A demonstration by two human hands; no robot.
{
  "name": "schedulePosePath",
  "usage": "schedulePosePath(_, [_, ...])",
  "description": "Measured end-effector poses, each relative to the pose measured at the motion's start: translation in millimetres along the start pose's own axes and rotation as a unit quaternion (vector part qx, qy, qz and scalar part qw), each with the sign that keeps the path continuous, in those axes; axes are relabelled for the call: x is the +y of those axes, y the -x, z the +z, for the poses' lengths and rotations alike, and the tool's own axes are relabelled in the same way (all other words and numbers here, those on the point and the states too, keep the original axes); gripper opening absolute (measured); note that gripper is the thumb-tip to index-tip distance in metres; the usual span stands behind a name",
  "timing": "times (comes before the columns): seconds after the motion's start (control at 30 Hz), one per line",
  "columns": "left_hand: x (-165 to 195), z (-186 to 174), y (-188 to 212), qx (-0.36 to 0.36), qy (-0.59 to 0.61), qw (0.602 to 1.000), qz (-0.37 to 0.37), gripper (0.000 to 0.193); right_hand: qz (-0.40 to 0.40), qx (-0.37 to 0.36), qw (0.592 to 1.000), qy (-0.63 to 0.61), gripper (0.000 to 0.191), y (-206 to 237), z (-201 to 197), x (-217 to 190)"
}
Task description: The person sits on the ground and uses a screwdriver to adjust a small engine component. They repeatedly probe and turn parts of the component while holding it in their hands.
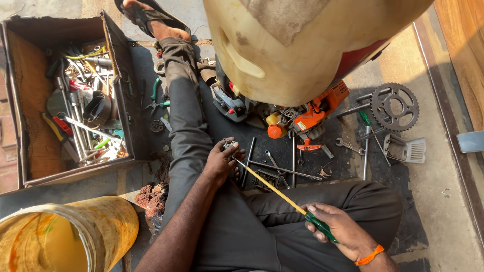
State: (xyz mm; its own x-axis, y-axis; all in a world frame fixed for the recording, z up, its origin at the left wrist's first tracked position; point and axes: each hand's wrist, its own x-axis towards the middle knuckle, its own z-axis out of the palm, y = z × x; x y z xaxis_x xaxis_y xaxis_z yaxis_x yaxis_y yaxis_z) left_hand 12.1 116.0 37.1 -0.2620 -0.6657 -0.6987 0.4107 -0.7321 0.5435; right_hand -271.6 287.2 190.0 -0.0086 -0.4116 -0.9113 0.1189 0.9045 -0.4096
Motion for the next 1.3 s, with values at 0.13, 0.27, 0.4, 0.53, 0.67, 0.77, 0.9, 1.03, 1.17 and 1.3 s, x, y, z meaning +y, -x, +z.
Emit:
schedulePosePath(0.13, [1.3, 1.0, 0.7, 0.001, 0.005, 1.000, 0.004, 0.045, -0.036, -0.054, 0.992, 0.104, 0.034, 5.5, -0.5, 9.4])
schedulePosePath(0.27, [2.8, 3.8, -1.0, 0.003, -0.005, 1.000, 0.002, 0.048, -0.391, 0.138, 0.807, 0.421, 0.033, 15.5, 11.7, 15.9])
schedulePosePath(0.4, [3.9, 5.3, -1.5, 0.021, -0.024, 0.999, -0.010, 0.049, -0.234, 0.043, 0.960, 0.150, 0.033, 9.6, 12.9, 5.0])
schedulePosePath(0.53, [5.3, 3.3, -2.3, 0.012, -0.002, 1.000, 0.000, 0.050, 0.049, -0.044, 0.993, -0.102, 0.036, 3.4, 5.2, -4.0])
schedulePosePath(0.67, [4.2, 0.3, -2.5, -0.012, 0.024, 1.000, 0.013, 0.049, -0.217, 0.049, 0.925, 0.308, 0.035, 13.2, 8.5, 6.2])
schedulePosePath(0.77, [4.4, -0.3, -3.4, -0.002, 0.017, 1.000, 0.015, 0.048, -0.376, 0.193, 0.775, 0.470, 0.035, 15.4, 12.9, 12.4])
schedulePosePath(0.9, [5.9, -1.5, -3.2, 0.010, 0.017, 1.000, 0.011, 0.047, -0.075, 0.017, 0.991, 0.106, 0.040, -1.6, 2.9, -1.2])
schedulePosePath(1.03, [6.4, -3.0, -1.3, -0.015, 0.073, 0.996, 0.038, 0.047, 0.025, -0.115, 0.993, -0.013, 0.039, -4.7, -2.6, -5.3])
schedulePosePath(1.17, [5.9, -0.8, 0.1, 0.003, 0.049, 0.998, 0.024, 0.047, -0.228, 0.084, 0.884, 0.398, 0.035, 7.0, 12.1, 1.1])
schedulePosePath(1.3, [8.6, 1.6, -0.3, 0.013, 0.013, 1.000, 0.020, 0.047, -0.146, 0.108, 0.940, 0.288, 0.037, 5.7, 14.9, -8.2])
